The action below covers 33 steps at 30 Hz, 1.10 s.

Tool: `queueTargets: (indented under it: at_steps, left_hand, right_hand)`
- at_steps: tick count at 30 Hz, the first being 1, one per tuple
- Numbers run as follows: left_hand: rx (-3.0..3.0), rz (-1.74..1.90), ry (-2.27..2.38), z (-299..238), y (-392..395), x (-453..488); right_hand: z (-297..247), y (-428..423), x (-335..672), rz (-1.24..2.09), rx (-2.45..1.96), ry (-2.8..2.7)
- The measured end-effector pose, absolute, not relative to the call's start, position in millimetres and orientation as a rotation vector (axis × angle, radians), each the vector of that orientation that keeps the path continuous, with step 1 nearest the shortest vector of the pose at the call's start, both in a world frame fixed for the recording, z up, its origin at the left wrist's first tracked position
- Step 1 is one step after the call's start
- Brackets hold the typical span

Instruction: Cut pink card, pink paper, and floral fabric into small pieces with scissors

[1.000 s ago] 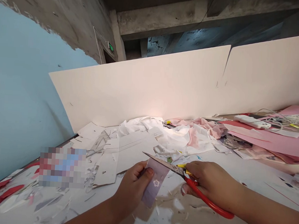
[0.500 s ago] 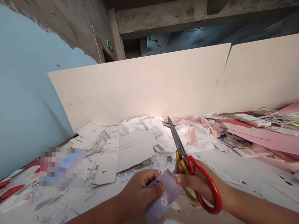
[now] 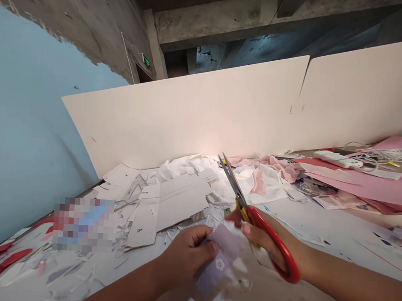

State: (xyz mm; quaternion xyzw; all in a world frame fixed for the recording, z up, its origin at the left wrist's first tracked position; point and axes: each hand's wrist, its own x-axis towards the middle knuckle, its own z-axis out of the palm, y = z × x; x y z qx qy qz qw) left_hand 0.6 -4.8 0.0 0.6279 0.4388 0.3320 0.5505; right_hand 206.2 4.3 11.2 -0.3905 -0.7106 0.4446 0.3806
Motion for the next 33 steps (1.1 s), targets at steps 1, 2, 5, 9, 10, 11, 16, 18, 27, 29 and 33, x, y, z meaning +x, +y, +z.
queueTargets:
  at_steps: [1,2,5,9,10,11,16,18,27,29,33]
  left_hand:
    - [1.476,0.856,1.073,1,-4,0]
    - [1.458,0.926,1.105,2,-3,-1]
    - [1.398,1.105,1.168,4,0,-4]
    - [1.389,1.274,1.226,5,2,-6]
    - [1.392,1.291,1.235,5,3,-6]
    - [1.394,1.3,1.241,5,3,-6]
    - [1.433,1.283,1.278,4,2,-7]
    - [1.458,1.258,1.273,3,2,-8]
    - [1.519,1.187,1.233,3,-1,-6]
    - [1.518,1.189,1.24,5,-3,-5]
    - [1.502,1.195,1.244,8,-5,-3]
  right_hand:
    - [13,4,210,1.054,-1.03,-1.87]
    - [14,4,215,0.973,-1.055,-1.932]
    - [18,10,227,0.712,-1.136,-2.115]
    - [25,20,237,0.383,-1.274,-2.301]
    - [27,21,238,0.329,-1.289,-2.331]
    - [29,22,238,0.286,-1.299,-2.353]
    - [37,15,235,0.234,-1.34,-2.423]
    - [40,12,233,0.24,-1.344,-2.435]
    - [36,12,230,0.19,-1.315,-2.425]
    - [36,12,230,0.188,-1.33,-2.429]
    - [36,11,230,0.167,-1.344,-2.436]
